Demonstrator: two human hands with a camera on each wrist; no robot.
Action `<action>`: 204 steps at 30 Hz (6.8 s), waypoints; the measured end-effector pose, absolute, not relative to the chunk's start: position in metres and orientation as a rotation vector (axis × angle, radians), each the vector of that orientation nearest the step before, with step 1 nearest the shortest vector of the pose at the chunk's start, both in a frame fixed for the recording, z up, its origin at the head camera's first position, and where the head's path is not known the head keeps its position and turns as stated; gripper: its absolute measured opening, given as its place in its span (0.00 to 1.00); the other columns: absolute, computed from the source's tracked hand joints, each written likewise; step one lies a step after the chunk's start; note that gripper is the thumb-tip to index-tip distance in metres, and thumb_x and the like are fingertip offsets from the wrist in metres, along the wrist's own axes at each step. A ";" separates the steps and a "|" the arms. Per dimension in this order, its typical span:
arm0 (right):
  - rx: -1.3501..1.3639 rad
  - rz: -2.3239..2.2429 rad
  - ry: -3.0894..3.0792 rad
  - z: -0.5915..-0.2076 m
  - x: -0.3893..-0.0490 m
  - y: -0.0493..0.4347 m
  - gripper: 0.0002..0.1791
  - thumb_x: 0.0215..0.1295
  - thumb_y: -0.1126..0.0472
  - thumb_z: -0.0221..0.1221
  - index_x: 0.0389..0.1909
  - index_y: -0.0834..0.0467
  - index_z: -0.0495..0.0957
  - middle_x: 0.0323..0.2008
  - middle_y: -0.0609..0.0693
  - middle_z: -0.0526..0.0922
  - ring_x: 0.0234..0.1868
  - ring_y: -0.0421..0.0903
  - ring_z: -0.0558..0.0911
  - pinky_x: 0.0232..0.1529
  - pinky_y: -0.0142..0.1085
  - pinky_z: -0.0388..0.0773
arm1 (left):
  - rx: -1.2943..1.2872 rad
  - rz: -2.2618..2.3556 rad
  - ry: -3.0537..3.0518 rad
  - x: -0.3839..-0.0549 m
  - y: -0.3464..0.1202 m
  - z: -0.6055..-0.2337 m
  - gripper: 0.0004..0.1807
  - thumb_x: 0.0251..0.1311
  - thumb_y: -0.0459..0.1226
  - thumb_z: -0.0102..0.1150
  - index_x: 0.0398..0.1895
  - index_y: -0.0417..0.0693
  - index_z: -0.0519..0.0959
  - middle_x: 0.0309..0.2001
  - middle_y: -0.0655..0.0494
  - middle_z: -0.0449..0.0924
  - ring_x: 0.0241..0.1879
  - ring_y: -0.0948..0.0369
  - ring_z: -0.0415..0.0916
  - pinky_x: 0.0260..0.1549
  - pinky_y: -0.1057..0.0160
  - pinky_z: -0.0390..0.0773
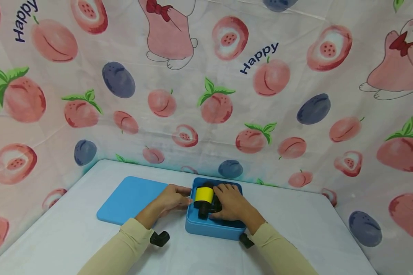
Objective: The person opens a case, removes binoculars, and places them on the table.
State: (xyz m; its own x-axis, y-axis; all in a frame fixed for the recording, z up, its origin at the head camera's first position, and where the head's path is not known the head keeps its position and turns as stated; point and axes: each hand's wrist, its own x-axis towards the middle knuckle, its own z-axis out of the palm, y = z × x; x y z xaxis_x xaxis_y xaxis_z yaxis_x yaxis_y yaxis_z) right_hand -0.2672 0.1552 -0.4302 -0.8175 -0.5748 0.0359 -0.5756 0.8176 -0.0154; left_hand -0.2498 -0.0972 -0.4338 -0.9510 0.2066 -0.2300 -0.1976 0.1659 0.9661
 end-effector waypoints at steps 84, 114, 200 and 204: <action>0.850 0.088 -2.933 -0.373 -0.240 0.232 0.55 0.52 0.37 0.76 0.74 0.64 0.69 0.70 0.61 0.75 0.70 0.62 0.71 0.74 0.66 0.64 | 0.007 1.885 2.081 -0.247 -0.098 -0.436 0.30 0.65 0.29 0.66 0.71 0.32 0.73 0.68 0.30 0.76 0.63 0.40 0.81 0.59 0.41 0.83; 0.769 0.122 -2.951 -0.376 -0.236 0.271 0.54 0.51 0.40 0.76 0.74 0.65 0.69 0.70 0.62 0.74 0.71 0.63 0.71 0.75 0.67 0.62 | 0.007 1.890 2.054 -0.251 -0.099 -0.437 0.30 0.66 0.29 0.66 0.71 0.33 0.73 0.69 0.30 0.74 0.64 0.39 0.80 0.59 0.42 0.83; 0.756 0.213 -2.898 -0.366 -0.221 0.334 0.52 0.48 0.47 0.78 0.72 0.67 0.71 0.66 0.63 0.77 0.66 0.63 0.74 0.69 0.69 0.66 | -0.021 1.894 2.060 -0.249 -0.098 -0.437 0.29 0.67 0.29 0.65 0.71 0.34 0.73 0.69 0.31 0.74 0.65 0.39 0.79 0.58 0.41 0.84; 0.740 0.213 -2.909 -0.367 -0.220 0.333 0.52 0.48 0.46 0.79 0.72 0.66 0.71 0.66 0.62 0.78 0.65 0.62 0.74 0.68 0.68 0.69 | -0.026 1.895 2.065 -0.249 -0.097 -0.438 0.28 0.67 0.29 0.65 0.71 0.34 0.73 0.69 0.32 0.75 0.64 0.39 0.80 0.57 0.41 0.84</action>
